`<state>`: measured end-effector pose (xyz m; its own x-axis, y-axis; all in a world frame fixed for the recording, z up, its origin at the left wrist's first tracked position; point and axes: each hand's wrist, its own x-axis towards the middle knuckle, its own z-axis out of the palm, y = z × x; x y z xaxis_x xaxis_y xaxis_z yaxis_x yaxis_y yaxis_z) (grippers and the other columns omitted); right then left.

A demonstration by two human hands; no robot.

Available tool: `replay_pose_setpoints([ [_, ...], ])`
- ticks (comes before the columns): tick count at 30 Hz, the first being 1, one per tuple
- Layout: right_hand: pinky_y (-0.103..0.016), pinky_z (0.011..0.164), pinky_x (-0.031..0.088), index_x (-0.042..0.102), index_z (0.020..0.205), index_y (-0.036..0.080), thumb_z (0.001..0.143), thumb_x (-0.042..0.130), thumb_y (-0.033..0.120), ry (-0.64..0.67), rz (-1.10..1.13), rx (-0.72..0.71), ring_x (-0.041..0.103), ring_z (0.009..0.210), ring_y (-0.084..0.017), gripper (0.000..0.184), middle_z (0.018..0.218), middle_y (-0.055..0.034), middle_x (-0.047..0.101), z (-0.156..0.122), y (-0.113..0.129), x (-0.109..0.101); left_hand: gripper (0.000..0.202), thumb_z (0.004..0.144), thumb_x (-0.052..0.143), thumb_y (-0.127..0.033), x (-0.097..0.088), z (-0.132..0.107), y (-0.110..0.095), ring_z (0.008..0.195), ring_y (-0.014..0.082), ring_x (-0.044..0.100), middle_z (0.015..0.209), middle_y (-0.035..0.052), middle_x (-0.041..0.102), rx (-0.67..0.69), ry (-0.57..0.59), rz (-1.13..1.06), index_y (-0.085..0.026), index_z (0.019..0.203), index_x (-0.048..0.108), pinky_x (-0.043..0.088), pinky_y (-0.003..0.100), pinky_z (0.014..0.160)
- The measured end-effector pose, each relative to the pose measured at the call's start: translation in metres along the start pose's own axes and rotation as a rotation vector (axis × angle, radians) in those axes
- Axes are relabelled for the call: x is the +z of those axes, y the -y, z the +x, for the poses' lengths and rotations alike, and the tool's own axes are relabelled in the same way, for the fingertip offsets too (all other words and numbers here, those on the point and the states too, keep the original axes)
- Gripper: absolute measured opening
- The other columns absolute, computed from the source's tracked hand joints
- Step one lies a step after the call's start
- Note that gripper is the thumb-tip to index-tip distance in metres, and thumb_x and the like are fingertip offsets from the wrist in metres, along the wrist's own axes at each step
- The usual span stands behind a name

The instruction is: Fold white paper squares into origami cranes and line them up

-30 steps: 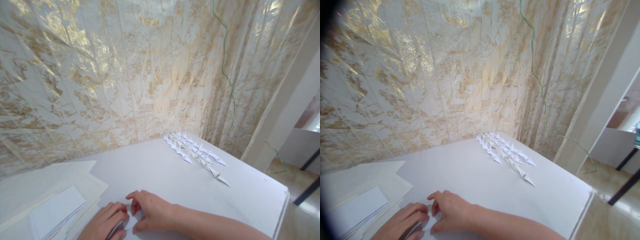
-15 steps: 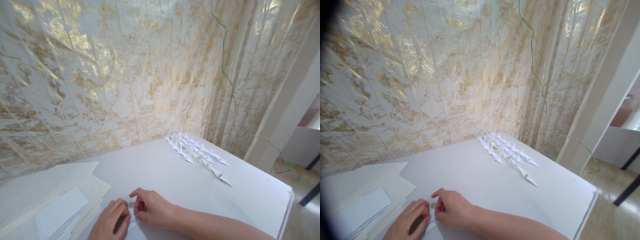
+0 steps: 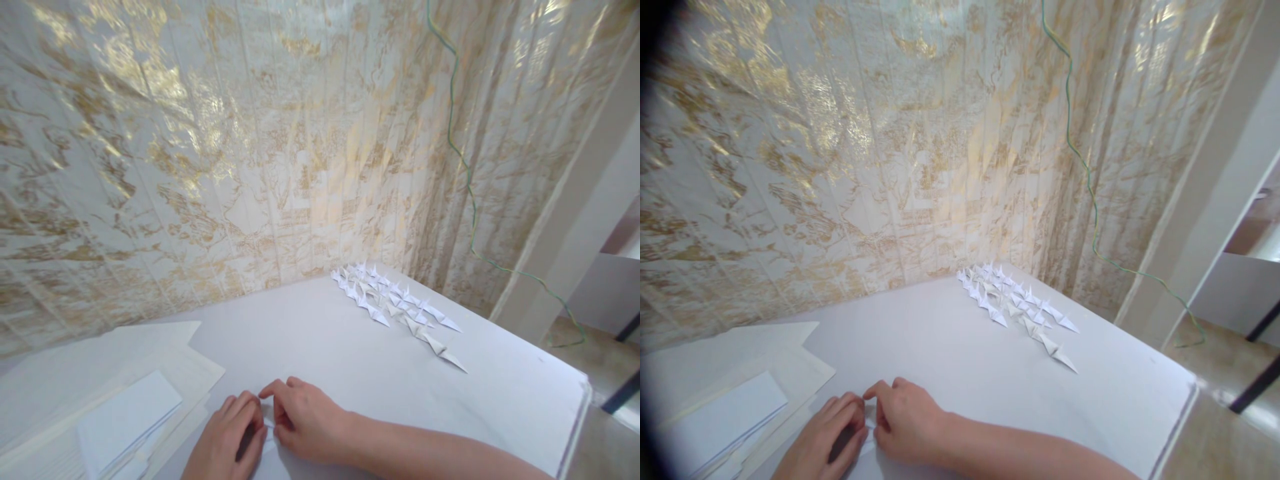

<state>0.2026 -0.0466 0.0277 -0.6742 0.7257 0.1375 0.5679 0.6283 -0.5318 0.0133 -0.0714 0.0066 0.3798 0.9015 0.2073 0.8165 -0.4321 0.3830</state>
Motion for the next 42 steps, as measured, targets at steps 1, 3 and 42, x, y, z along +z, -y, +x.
replay_pose_setpoints([
  [1,-0.026,0.078,0.046,0.052,0.129,0.012,0.076,0.052,0.008,0.003,-0.013,-0.005,0.061,0.093,-0.023,0.053,0.087,-0.0055,0.072,0.0,0.0,0.0,0.018,0.091,0.049,-0.028,0.0,0.0,0.0,0.085,0.0229,0.062,0.086,0.0024,0.064,0.0,-0.002,0.002,-0.023,0.077,0.058,0.05,0.038,0.079],
  [3,-0.026,0.077,0.046,0.051,0.129,0.012,0.076,0.052,0.008,0.005,-0.038,-0.017,0.061,0.093,-0.024,0.053,0.087,-0.0058,0.072,0.0,0.0,0.0,0.019,0.092,0.048,-0.029,0.001,-0.001,0.0,0.086,0.0236,0.062,0.087,0.0031,0.065,-0.003,-0.01,0.01,-0.023,0.078,0.059,0.05,0.04,0.081],
  [42,-0.032,0.083,0.045,0.051,0.129,0.013,0.075,0.054,0.013,-0.02,-0.062,-0.024,0.059,0.088,-0.025,0.054,0.088,-0.0057,0.068,0.002,0.001,0.006,0.011,0.088,0.05,-0.03,0.017,-0.006,0.006,0.086,0.0242,0.062,0.09,0.0025,0.067,-0.014,-0.194,-0.133,-0.027,0.089,0.06,0.05,0.038,0.076],
])
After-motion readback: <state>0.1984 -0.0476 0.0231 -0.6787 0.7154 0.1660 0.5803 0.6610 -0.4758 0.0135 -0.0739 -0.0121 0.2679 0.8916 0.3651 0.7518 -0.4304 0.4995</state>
